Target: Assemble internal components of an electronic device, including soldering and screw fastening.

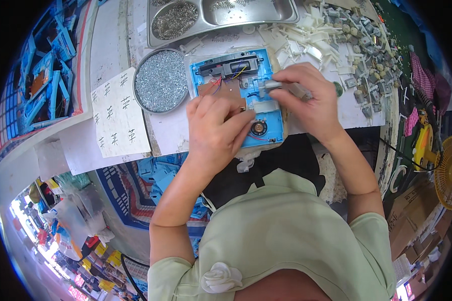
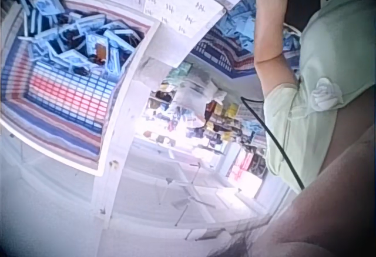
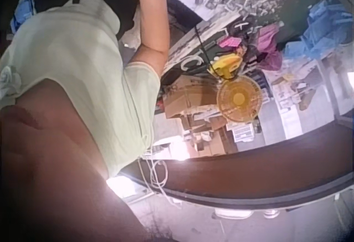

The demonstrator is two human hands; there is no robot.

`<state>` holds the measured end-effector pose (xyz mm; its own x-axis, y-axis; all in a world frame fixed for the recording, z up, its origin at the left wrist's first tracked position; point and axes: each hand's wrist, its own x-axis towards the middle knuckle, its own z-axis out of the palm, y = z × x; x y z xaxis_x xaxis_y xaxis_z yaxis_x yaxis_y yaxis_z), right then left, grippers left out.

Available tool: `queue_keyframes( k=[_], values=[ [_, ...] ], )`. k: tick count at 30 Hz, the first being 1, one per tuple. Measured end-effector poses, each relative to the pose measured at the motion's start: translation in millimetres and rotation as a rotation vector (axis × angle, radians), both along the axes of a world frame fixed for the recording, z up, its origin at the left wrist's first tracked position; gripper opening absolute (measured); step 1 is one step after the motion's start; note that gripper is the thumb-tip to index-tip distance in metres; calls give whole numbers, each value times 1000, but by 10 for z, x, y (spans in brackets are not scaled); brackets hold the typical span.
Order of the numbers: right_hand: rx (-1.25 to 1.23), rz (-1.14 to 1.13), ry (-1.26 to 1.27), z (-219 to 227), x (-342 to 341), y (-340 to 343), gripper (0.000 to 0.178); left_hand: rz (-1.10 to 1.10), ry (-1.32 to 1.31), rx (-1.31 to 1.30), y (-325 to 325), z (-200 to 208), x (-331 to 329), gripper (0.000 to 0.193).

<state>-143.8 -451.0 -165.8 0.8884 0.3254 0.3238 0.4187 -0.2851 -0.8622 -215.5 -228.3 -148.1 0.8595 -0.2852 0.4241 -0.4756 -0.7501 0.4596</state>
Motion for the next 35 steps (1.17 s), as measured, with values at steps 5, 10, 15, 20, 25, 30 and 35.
queue_keyframes(
  k=[5,10,15,20,25,30,35],
  values=[
    [-227,-13,-181,-49,77,96,28,32,89,-1,63,6,-207,28],
    [-379,14,-180,27,119,102,25,147,6,-187,190,1,-46,27],
    [-494,53,-267,136,148,146,25,216,-179,-76,109,-59,400,23],
    [-464,23,-311,131,117,27,28,-23,-151,-5,42,12,499,25],
    [-158,-156,-152,265,-117,-657,25,-132,-11,39,113,-23,364,23],
    [485,-949,109,276,-364,-2218,17,64,188,-170,-25,33,416,13],
    [735,-794,204,-29,-336,-2943,18,90,287,-216,13,112,454,10]
  ],
)
